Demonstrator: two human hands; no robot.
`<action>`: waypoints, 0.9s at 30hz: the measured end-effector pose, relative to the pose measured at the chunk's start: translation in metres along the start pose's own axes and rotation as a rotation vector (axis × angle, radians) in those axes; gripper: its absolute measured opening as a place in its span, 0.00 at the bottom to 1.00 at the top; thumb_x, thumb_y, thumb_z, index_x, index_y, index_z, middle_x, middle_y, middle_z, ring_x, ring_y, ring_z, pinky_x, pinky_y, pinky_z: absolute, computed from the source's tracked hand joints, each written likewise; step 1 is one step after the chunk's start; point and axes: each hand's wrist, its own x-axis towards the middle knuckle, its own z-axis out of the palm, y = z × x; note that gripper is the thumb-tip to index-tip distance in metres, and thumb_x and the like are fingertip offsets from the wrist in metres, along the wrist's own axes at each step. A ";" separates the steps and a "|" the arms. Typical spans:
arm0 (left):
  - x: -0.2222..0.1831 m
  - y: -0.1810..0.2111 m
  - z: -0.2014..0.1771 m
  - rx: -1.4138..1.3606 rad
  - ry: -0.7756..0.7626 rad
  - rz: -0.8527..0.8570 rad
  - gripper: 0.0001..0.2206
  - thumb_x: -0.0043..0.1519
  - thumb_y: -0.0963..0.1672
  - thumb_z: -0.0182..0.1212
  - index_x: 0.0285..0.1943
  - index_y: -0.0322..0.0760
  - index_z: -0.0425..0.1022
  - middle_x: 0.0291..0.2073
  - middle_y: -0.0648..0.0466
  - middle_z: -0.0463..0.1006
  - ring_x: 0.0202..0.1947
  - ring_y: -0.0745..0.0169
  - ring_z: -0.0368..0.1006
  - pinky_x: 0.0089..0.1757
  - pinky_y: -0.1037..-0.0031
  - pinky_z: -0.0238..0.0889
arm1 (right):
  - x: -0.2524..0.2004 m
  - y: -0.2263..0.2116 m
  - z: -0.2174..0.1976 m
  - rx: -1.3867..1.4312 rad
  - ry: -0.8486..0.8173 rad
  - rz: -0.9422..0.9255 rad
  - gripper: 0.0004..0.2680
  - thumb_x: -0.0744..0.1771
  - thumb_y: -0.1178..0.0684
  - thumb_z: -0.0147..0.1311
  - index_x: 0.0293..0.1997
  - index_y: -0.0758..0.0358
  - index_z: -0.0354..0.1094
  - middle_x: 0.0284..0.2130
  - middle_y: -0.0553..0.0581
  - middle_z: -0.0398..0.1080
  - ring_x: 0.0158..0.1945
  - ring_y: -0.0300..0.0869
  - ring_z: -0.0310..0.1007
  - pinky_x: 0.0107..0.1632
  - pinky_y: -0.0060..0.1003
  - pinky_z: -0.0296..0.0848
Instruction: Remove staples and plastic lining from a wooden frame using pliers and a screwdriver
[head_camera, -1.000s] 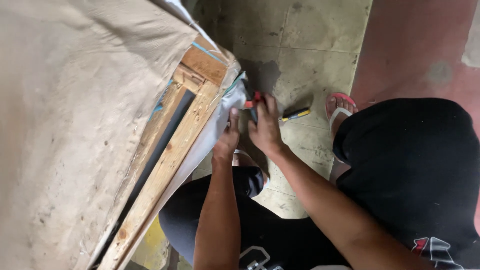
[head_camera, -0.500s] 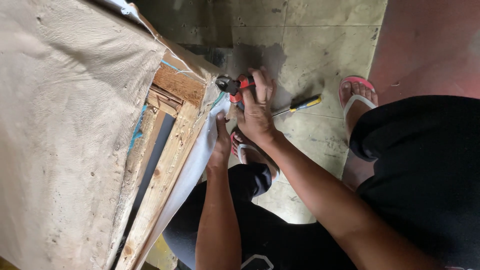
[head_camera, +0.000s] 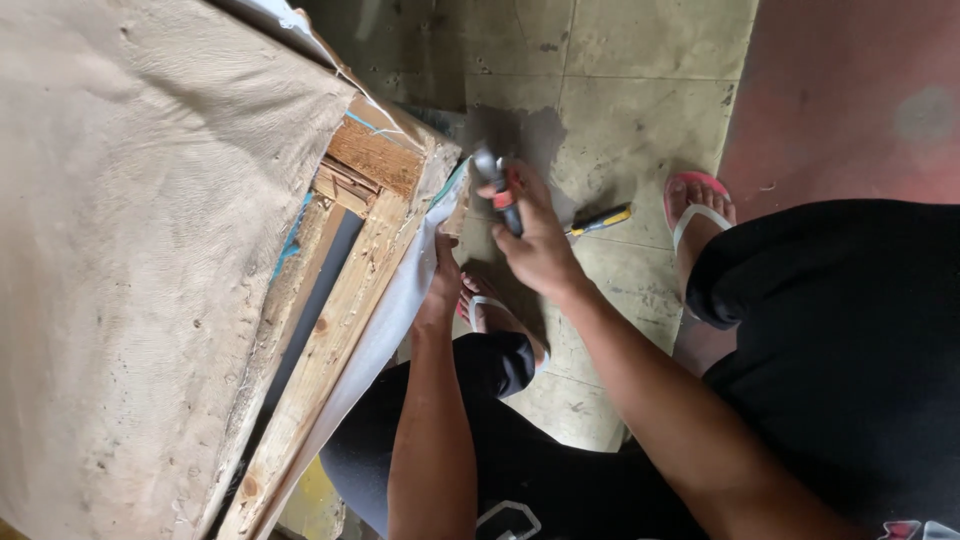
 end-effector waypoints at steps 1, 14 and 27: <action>0.002 -0.001 0.003 -0.004 -0.018 -0.056 0.19 0.72 0.50 0.52 0.38 0.36 0.84 0.35 0.47 0.86 0.44 0.52 0.82 0.47 0.65 0.71 | -0.002 -0.011 0.003 -0.335 0.024 -0.178 0.19 0.61 0.69 0.57 0.58 0.75 0.65 0.67 0.75 0.54 0.69 0.71 0.53 0.68 0.62 0.56; -0.005 -0.010 0.012 -0.030 0.017 -0.131 0.12 0.68 0.53 0.59 0.40 0.53 0.86 0.28 0.60 0.85 0.38 0.69 0.83 0.43 0.75 0.75 | 0.003 0.021 0.029 -0.806 0.193 -0.282 0.14 0.65 0.57 0.65 0.53 0.62 0.67 0.74 0.63 0.39 0.73 0.68 0.36 0.59 0.87 0.41; -0.001 0.010 0.012 -0.033 -0.015 -0.084 0.18 0.70 0.55 0.53 0.37 0.47 0.84 0.30 0.56 0.86 0.40 0.62 0.83 0.45 0.71 0.74 | 0.007 -0.061 0.024 0.491 -0.132 0.253 0.10 0.50 0.58 0.57 0.27 0.65 0.66 0.18 0.52 0.54 0.22 0.44 0.55 0.30 0.39 0.55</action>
